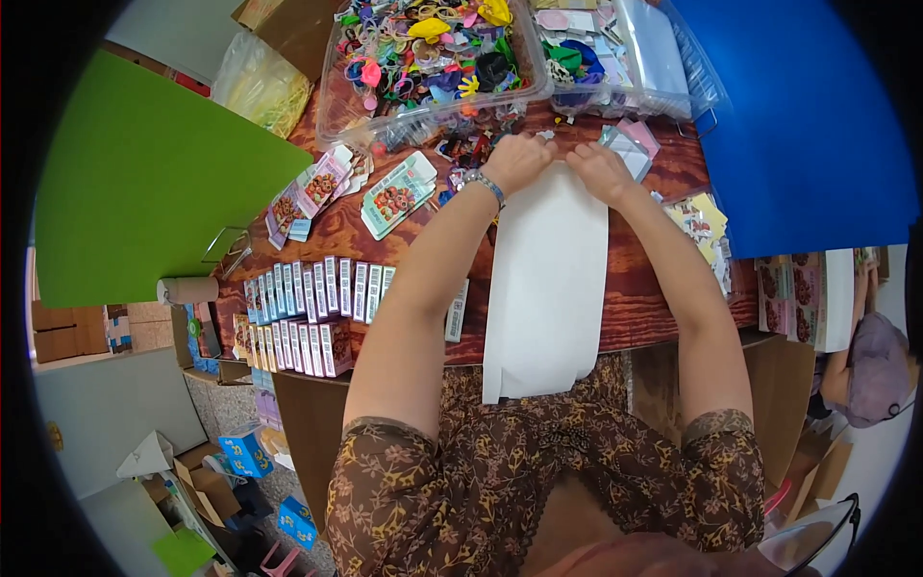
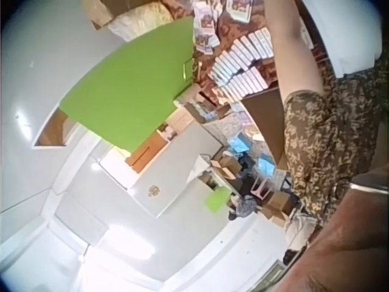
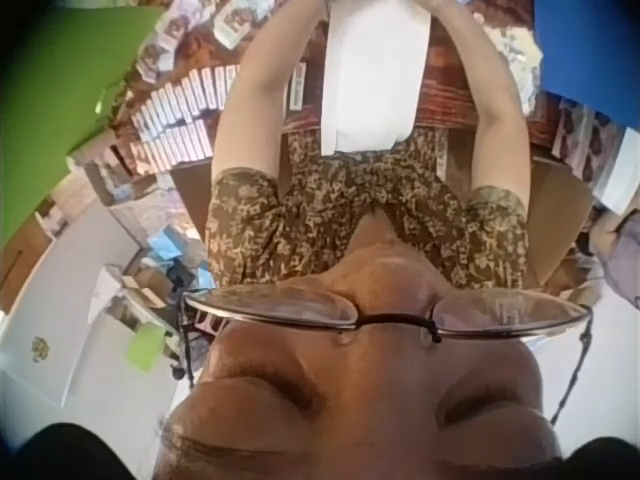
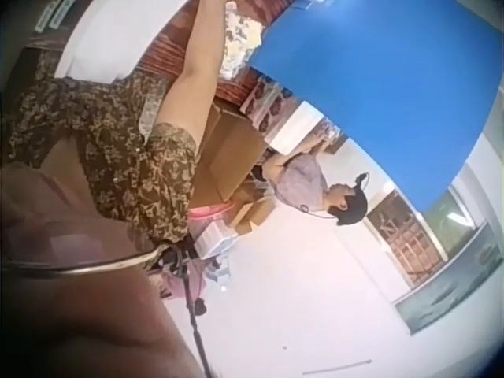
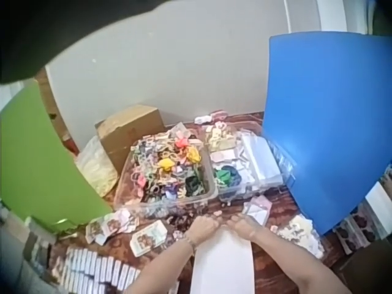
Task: Sorting and packaging small toy products into containers and plastic bags.
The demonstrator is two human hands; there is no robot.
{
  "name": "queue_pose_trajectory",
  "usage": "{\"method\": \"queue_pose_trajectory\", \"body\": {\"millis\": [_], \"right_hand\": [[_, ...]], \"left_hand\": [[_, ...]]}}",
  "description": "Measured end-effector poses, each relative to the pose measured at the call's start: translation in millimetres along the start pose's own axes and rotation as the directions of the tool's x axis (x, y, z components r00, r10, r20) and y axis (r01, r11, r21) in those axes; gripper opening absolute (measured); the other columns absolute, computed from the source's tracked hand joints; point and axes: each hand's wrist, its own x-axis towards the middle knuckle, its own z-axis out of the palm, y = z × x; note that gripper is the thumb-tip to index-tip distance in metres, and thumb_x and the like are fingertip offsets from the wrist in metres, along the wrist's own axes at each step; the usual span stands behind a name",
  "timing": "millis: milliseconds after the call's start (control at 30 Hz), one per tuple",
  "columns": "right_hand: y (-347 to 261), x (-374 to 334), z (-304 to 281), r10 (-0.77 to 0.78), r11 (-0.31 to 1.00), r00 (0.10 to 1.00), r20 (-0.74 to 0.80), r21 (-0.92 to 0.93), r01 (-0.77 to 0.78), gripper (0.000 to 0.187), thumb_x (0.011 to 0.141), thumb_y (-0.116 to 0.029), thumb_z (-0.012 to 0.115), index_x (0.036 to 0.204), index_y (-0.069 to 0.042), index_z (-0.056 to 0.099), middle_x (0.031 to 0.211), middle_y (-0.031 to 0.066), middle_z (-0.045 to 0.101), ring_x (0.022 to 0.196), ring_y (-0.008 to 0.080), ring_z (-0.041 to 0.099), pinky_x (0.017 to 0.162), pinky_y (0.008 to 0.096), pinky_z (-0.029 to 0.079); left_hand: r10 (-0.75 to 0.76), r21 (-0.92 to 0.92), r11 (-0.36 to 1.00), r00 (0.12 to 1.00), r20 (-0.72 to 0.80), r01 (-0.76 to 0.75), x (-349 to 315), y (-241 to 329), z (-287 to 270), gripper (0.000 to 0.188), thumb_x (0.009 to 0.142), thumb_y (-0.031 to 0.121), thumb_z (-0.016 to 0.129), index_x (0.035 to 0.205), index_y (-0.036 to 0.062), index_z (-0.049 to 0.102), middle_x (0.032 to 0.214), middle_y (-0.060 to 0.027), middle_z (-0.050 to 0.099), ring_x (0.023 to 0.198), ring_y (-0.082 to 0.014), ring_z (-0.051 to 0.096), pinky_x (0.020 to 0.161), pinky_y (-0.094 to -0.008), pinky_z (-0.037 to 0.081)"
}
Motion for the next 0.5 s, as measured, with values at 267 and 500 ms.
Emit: {"method": "queue_pose_trajectory", "body": {"millis": [267, 500], "right_hand": [[2, -2, -122, 0.263, 0.541, 0.951, -0.163, 0.841, -0.006, 0.036, 0.099, -0.017, 0.058, 0.135, -0.012, 0.057, 0.119, 0.0090, 0.065, 0.095, 0.0177, 0.063, 0.088, 0.0311, 0.054], [53, -74, -151, 0.496, 0.044, 0.867, -0.052, 0.998, 0.035, 0.047, 0.106, -0.029, 0.049, 0.147, -0.007, 0.046, 0.133, 0.0119, 0.060, 0.117, 0.0194, 0.061, 0.093, 0.0316, 0.054]], "left_hand": [[-0.038, -0.250, 0.968, 0.999, -0.026, 0.030, -12, -34, -106, 0.017, 0.092, 0.017, 0.056, 0.103, 0.0094, 0.067, 0.083, -0.0121, 0.070, 0.077, -0.0322, 0.068, 0.065, -0.0429, 0.053], [-0.731, -0.802, 0.521, 0.637, -0.244, 0.292, -118, -102, -234, 0.025, 0.095, 0.009, 0.049, 0.110, -0.0047, 0.064, 0.077, -0.0046, 0.064, 0.066, -0.0160, 0.057, 0.059, -0.0362, 0.048]]}}
